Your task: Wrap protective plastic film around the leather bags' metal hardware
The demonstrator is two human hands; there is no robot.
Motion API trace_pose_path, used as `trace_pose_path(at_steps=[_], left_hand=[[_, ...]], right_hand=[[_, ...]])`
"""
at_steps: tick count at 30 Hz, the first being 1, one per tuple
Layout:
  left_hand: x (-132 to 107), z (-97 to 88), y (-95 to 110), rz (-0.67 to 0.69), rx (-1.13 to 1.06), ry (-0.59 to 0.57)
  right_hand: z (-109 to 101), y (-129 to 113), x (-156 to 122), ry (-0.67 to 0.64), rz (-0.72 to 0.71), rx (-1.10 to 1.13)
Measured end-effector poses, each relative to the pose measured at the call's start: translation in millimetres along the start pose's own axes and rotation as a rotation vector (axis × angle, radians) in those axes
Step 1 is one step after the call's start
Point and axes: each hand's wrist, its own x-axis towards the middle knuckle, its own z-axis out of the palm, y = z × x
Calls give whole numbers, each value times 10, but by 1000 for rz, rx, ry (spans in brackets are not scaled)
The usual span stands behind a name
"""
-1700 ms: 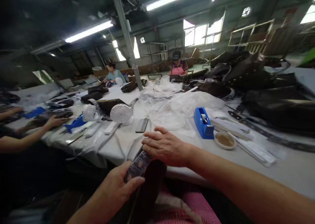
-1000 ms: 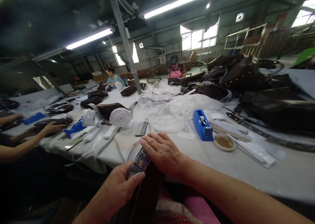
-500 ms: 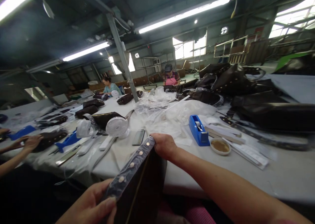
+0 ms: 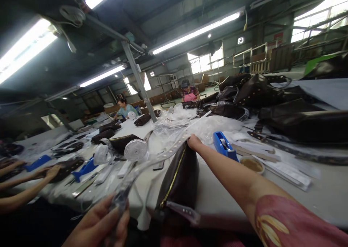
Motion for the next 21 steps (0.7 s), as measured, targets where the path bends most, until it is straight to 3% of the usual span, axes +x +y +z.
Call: trace_pose_path(at_steps=[3, 6, 7, 8, 9, 11, 13, 17, 21], left_hand=[[281, 295, 204, 128, -253, -21], [644, 483, 406, 238, -355, 16], [760, 529, 461, 276, -384, 29], [868, 571, 508, 311, -407, 29], [964, 615, 551, 329, -421, 41], [1114, 701, 627, 356, -442, 64], [1217, 765, 695, 377, -451, 100], [1374, 703, 760, 384, -471, 209], [1538, 475, 647, 350, -540, 310]], right_hand=[[-26, -92, -269, 58, -12, 42], [-58, -265, -807, -18, -122, 128], [-73, -347, -1020, -87, -165, 194], [-85, -438, -1235, -156, -198, 419], [-93, -533, -1443, -309, -212, 642], [-82, -712, -1803, -614, -120, 949], [-37, -837, -2060, -745, 41, 1073], [65, -858, -2286, -851, 305, 1156], [102, -740, -2327, -912, 337, 1183]])
